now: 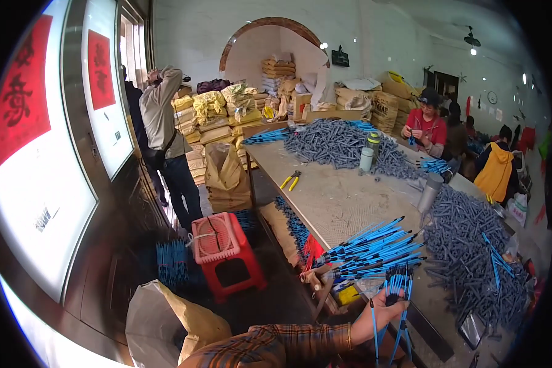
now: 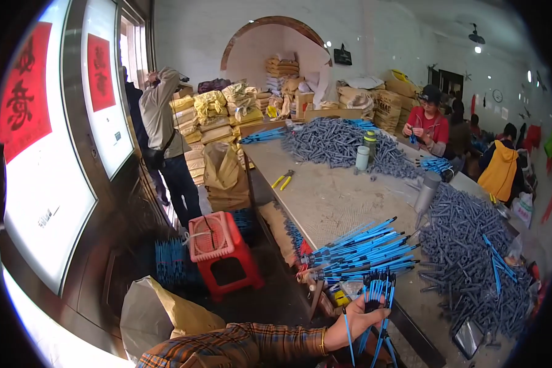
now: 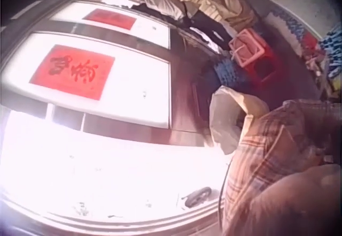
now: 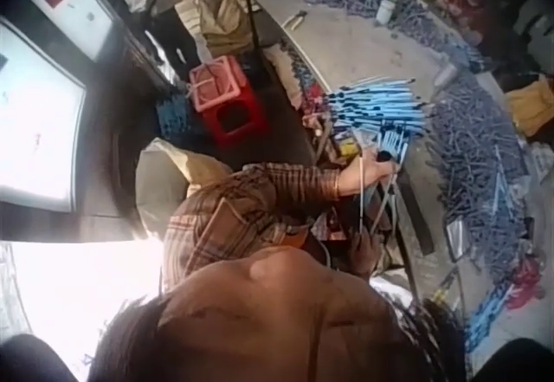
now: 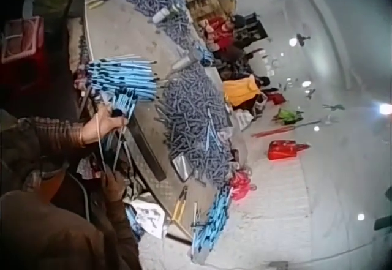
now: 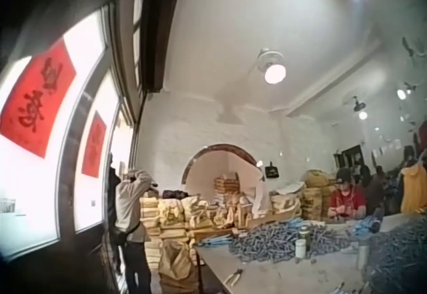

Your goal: The person assembles umbrella frames by securing ribs with wire using pliers, aligning ribs on a metal fixture to thread wire through them, and fitting a central hub onto the ribs by hand.

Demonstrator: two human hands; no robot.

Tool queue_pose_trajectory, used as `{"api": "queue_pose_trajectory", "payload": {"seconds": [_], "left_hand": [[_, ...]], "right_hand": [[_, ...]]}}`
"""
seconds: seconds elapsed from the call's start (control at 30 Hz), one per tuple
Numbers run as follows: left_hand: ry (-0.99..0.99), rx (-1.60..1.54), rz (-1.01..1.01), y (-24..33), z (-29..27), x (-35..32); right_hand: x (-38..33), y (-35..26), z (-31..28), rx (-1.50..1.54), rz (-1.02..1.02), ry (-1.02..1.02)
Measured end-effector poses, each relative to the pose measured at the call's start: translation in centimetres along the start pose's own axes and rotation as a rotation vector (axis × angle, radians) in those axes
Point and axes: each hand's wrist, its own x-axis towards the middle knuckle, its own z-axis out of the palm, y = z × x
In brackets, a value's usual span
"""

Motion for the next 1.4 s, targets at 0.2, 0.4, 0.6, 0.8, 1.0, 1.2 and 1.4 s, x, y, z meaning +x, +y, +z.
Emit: {"api": "queue_pose_trajectory", "payload": {"seconds": [0.2, 0.4, 0.6, 0.8, 1.0, 1.2, 1.4], "left_hand": [[-0.106, 0.033, 0.032, 0.9, -0.1, 0.3], [-0.126, 0.127, 0.127, 0.9, -0.2, -0.2], [-0.313, -0.201, 0.005, 1.6, -0.1, -0.7], [-0.357, -0.326, -0.167, 2.2, 0.3, -1.2], [-0.481, -0.315, -0.253, 2.2, 0.3, -1.1], [-0.663, -0.25, -0.257, 2.1, -0.2, -0.6], [-0.624, -0.209, -0.404, 2.6, -0.7, -1.9]], "right_hand": [[-0.1, 1.1, -0.3, -0.065, 0.026, 0.071], [-0.7, 1.6, -0.4, 0.027, 0.071, 0.174], [-4.5, 5.1, 3.0, 0.18, 0.289, 0.131], [-5.4, 5.4, 5.4, 0.387, 0.618, 0.412], [-1.7, 2.0, 1.5, 0.157, 0.734, -0.059], [-2.0, 2.9, 1.3, 0.155, 0.442, -0.151], [-1.2, 0.7, -1.7, 0.213, 0.528, -0.168]]}}
